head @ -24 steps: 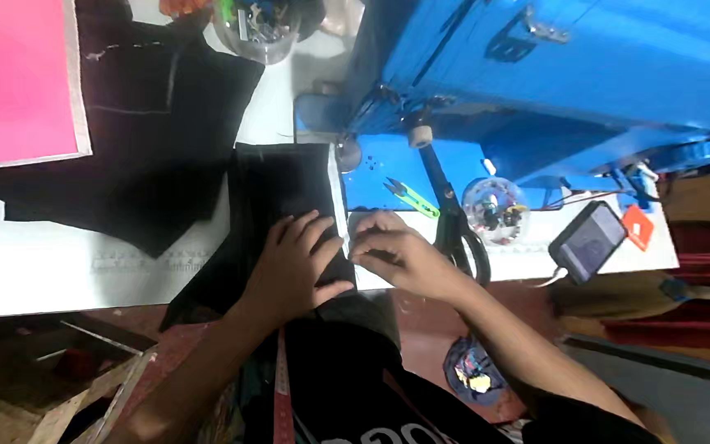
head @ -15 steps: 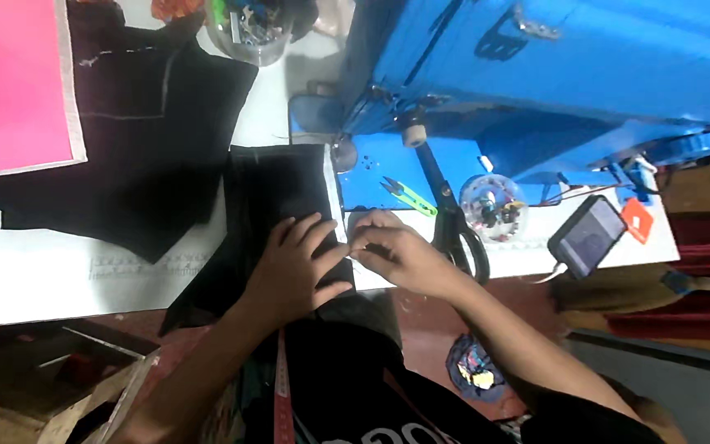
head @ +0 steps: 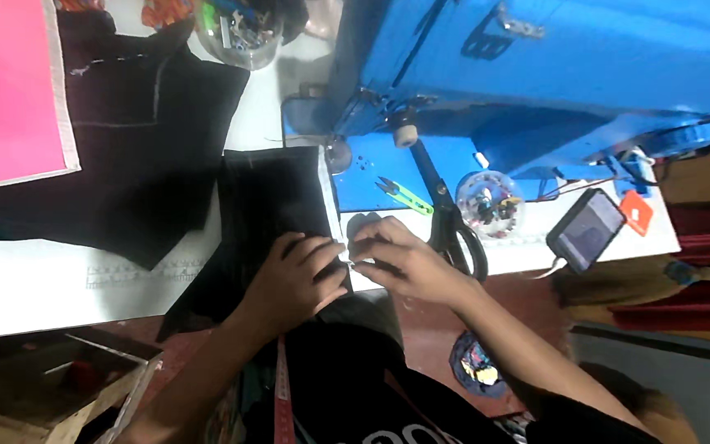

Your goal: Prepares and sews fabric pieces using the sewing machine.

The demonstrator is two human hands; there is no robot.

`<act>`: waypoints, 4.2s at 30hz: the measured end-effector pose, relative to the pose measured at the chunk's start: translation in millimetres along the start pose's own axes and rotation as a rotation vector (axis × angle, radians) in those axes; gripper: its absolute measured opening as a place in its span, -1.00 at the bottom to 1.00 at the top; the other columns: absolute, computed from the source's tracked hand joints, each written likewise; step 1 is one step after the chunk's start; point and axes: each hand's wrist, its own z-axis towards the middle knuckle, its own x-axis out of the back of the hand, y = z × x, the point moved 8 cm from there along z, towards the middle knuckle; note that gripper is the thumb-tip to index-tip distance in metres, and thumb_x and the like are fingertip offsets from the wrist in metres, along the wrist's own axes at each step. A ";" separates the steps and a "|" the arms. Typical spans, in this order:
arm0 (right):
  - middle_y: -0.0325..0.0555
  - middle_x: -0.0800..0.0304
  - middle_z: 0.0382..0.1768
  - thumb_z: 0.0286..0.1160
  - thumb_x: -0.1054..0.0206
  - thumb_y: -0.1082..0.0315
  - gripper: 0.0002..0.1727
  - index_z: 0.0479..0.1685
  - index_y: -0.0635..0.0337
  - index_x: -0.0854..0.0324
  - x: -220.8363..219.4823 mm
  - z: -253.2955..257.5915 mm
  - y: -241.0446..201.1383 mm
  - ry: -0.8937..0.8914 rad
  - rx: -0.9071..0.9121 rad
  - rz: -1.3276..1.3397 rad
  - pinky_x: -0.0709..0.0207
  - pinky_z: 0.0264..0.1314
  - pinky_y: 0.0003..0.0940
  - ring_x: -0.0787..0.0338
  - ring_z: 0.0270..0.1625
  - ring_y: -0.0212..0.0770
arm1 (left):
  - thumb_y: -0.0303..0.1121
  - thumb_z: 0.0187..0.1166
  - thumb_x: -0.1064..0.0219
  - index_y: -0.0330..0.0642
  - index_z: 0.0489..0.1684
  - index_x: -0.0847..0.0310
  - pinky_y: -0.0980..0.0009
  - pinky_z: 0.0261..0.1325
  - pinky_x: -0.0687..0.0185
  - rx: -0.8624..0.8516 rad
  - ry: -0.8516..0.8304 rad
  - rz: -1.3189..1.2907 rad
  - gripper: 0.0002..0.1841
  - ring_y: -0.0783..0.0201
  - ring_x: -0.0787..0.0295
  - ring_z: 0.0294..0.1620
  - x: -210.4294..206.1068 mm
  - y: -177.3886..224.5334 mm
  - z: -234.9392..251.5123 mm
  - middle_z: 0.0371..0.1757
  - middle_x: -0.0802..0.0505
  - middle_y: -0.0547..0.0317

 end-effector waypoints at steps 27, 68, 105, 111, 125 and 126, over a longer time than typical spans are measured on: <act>0.03 -0.75 0.07 0.57 -0.31 0.30 -0.76 0.00 0.13 -0.87 35.0 32.0 4.3 -0.030 -0.020 -0.187 -0.68 0.19 -0.13 -0.73 0.16 0.01 | 0.05 0.75 -0.14 0.31 0.17 -0.86 0.01 0.31 -0.40 0.066 -0.081 -0.056 -0.65 0.01 -0.62 0.32 -2.5 -7.8 3.0 0.24 -0.75 -0.02; -0.05 -0.82 -0.05 0.54 -0.27 0.33 -0.79 -0.38 0.17 -0.77 -9.3 18.0 -20.6 0.129 -0.027 -0.236 -0.50 0.06 -0.18 -0.72 0.09 -0.06 | 0.01 0.75 -0.16 0.14 0.06 -0.88 0.15 0.13 -0.47 0.031 -0.034 -0.018 -0.65 0.10 -0.68 -0.09 3.1 -1.8 0.8 -0.19 -0.76 0.13; 0.01 -0.76 0.11 0.62 -0.30 0.24 -0.75 0.00 0.07 -0.88 28.5 31.1 9.4 0.041 0.034 -0.197 -0.61 0.30 -0.15 -0.69 0.24 0.01 | 0.12 0.63 -0.23 0.14 0.24 -0.84 0.08 0.11 -0.51 0.130 -0.088 -0.128 -0.56 0.07 -0.73 -0.03 -4.7 -14.3 4.6 -0.05 -0.82 0.06; -0.06 -0.77 0.02 0.54 -0.41 0.12 -0.76 -0.25 0.06 -0.87 1.2 37.3 -6.8 0.013 0.000 -0.169 -0.58 0.18 -0.15 -0.70 0.16 -0.04 | 0.11 0.65 -0.21 0.16 0.15 -0.88 0.09 0.12 -0.50 0.117 -0.076 -0.104 -0.59 0.09 -0.72 -0.04 -4.1 -13.7 2.9 -0.09 -0.80 0.09; 0.04 -0.71 -0.10 0.30 -0.47 0.33 -0.84 -0.43 0.26 -0.74 -9.7 47.1 -8.9 0.009 -0.271 -0.212 -0.55 0.00 0.00 -0.69 0.04 0.09 | 0.12 0.65 -0.21 0.17 0.11 -0.89 0.03 0.11 -0.53 0.125 -0.089 -0.127 -0.59 0.05 -0.74 -0.04 -3.6 -13.7 4.1 -0.08 -0.81 0.07; 0.05 -0.70 -0.11 0.30 -0.46 0.34 -0.84 -0.43 0.28 -0.73 -10.0 47.9 -4.6 -0.006 -0.268 -0.193 -0.55 0.01 0.01 -0.69 0.04 0.10 | 0.12 0.64 -0.21 0.17 0.13 -0.89 0.03 0.11 -0.53 0.127 -0.090 -0.132 -0.59 0.05 -0.74 -0.04 -3.9 -14.0 4.1 -0.08 -0.82 0.07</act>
